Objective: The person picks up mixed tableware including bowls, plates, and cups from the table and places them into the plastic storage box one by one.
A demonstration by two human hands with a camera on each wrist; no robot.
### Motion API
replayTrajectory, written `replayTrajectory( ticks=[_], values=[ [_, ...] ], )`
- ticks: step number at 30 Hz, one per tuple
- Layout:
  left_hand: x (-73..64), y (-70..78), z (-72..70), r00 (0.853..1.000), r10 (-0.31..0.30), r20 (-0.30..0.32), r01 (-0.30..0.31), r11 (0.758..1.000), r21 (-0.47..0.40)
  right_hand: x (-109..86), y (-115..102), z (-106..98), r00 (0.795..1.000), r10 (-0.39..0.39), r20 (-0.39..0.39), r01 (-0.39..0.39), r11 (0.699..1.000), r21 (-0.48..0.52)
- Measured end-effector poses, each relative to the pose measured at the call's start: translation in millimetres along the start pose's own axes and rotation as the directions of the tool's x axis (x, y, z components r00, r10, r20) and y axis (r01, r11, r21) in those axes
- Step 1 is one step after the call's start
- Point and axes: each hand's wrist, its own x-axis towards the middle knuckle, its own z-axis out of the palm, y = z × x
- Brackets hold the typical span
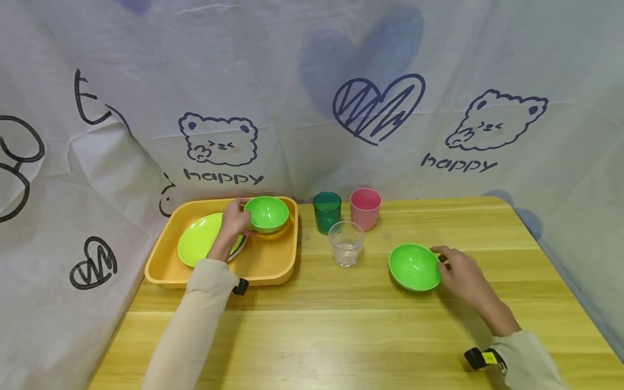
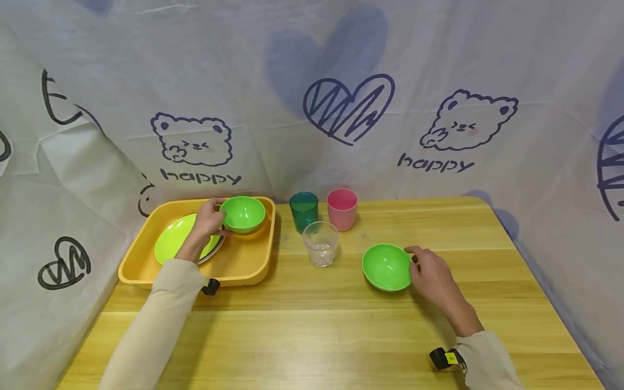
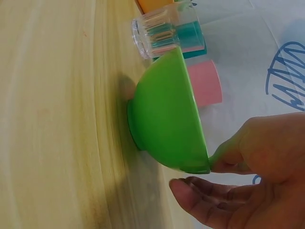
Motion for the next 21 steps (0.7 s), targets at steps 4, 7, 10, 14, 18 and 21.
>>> replayTrajectory(
  ticks=[4,7,10,14,18,21],
  values=[
    [1.9,-6.8,3.2,1.000,-0.020,0.004,0.020,0.999,0.028,-2.1,-0.9,1.4,1.000,0.018,0.017,-0.018,1.000,0.023],
    [0.7,-9.2,4.3,1.000,-0.031,-0.004,0.031,0.999,0.044,-3.8,-2.9,1.9,0.999,0.028,0.021,-0.028,0.999,0.037],
    [0.7,-9.6,4.9,1.000,-0.024,-0.005,0.024,0.999,0.048,-5.0,-3.8,1.5,0.999,0.043,0.011,-0.044,0.998,0.048],
    [2.2,-9.1,4.5,0.999,-0.042,0.010,0.042,0.999,0.010,-6.7,-4.3,0.6,0.998,0.060,-0.004,-0.060,0.996,0.061],
    [4.3,-10.8,4.2,0.996,-0.088,0.031,0.089,0.995,-0.036,-8.0,-2.9,0.6,0.998,0.069,-0.008,-0.068,0.994,0.082],
    [5.5,-12.4,4.7,0.994,-0.094,0.051,0.097,0.994,-0.050,-9.4,-1.3,0.9,0.997,0.080,-0.013,-0.079,0.992,0.095]
  ],
)
